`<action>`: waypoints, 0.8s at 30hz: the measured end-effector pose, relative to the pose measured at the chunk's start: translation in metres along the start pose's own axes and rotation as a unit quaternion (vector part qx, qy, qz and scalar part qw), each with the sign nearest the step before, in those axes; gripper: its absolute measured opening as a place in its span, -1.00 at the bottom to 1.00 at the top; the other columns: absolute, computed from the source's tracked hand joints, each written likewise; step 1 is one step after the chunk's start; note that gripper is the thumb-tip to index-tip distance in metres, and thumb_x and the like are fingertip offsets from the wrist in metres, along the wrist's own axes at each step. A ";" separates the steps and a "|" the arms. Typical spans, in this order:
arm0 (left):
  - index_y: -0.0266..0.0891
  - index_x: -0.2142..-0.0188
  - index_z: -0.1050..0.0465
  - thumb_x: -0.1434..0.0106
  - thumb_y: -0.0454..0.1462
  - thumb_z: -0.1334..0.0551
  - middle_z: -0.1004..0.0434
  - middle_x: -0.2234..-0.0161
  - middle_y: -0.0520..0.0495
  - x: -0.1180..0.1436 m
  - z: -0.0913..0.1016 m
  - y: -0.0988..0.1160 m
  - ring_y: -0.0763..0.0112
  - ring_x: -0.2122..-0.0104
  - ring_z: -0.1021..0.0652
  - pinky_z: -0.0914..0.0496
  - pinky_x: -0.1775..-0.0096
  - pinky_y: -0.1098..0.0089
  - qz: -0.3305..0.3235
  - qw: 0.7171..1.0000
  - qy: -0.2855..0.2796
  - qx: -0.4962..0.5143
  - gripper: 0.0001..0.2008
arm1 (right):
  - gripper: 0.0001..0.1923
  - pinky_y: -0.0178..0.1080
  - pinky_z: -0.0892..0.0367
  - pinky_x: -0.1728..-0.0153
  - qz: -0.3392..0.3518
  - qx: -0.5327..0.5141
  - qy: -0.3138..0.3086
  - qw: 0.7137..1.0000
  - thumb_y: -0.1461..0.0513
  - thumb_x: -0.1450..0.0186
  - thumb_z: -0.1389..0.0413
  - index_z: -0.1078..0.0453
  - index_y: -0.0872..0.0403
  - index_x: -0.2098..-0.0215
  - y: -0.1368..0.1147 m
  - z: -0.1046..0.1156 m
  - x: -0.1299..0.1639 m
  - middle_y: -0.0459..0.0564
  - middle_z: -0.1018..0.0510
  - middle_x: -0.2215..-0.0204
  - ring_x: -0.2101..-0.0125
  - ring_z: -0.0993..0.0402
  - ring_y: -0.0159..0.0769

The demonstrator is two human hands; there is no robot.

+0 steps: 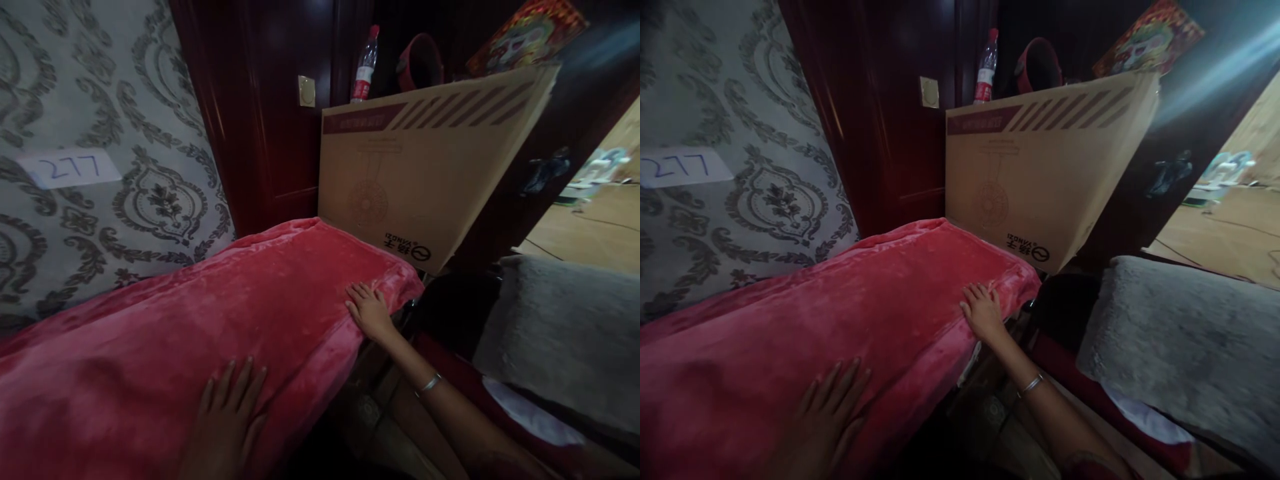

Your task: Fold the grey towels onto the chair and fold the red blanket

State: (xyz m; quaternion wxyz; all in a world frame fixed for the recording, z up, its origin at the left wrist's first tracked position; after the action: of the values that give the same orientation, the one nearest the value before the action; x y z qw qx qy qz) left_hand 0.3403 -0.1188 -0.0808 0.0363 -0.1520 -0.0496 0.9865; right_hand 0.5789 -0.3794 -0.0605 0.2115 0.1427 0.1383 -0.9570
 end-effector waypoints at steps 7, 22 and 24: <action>0.08 -0.26 -0.35 -0.32 -0.14 -0.08 -0.32 -0.30 -0.10 0.003 -0.003 -0.005 -0.07 -0.26 -0.36 -0.21 -0.21 -0.11 -0.026 1.000 0.005 0.002 -0.49 | -0.51 0.15 0.02 -0.29 -0.004 0.002 0.059 0.998 0.10 -0.47 0.08 -0.28 0.00 -0.32 0.010 0.021 -0.014 0.10 -0.25 -0.34 -0.36 -0.02 -0.03; 0.24 -0.23 -0.36 -0.32 -0.18 -0.13 -0.48 -0.19 0.08 0.010 0.001 -0.027 0.12 -0.11 -0.53 -0.40 -0.15 0.04 -0.073 0.994 0.058 0.048 -0.51 | -0.51 0.13 -0.02 -0.28 -0.079 0.031 0.026 0.996 0.11 -0.49 0.12 -0.33 0.12 -0.27 0.037 0.018 -0.032 0.21 -0.30 -0.30 -0.35 -0.06 0.01; 0.18 -0.27 -0.32 -0.32 -0.17 -0.12 -0.44 -0.22 0.04 -0.008 0.013 -0.026 0.09 -0.17 -0.48 -0.38 -0.16 0.01 -0.063 0.995 0.053 0.054 -0.48 | -0.47 0.14 -0.01 -0.28 -0.065 0.026 0.037 0.997 0.11 -0.48 0.10 -0.20 0.07 -0.36 0.032 0.022 -0.047 0.19 -0.19 -0.36 -0.38 0.01 0.00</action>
State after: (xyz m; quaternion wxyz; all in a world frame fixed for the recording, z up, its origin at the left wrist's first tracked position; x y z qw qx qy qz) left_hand 0.3460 -0.0949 -0.0634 0.1089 -0.1982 -0.0034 0.9741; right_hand 0.6289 -0.3971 -0.0310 0.1396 0.1744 0.1304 -0.9659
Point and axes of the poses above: each hand's wrist, its own x-axis away from the middle knuckle, its own z-axis out of the back of the hand, y = z × x, the point moved 7 cm from there along -x, towards the middle knuckle
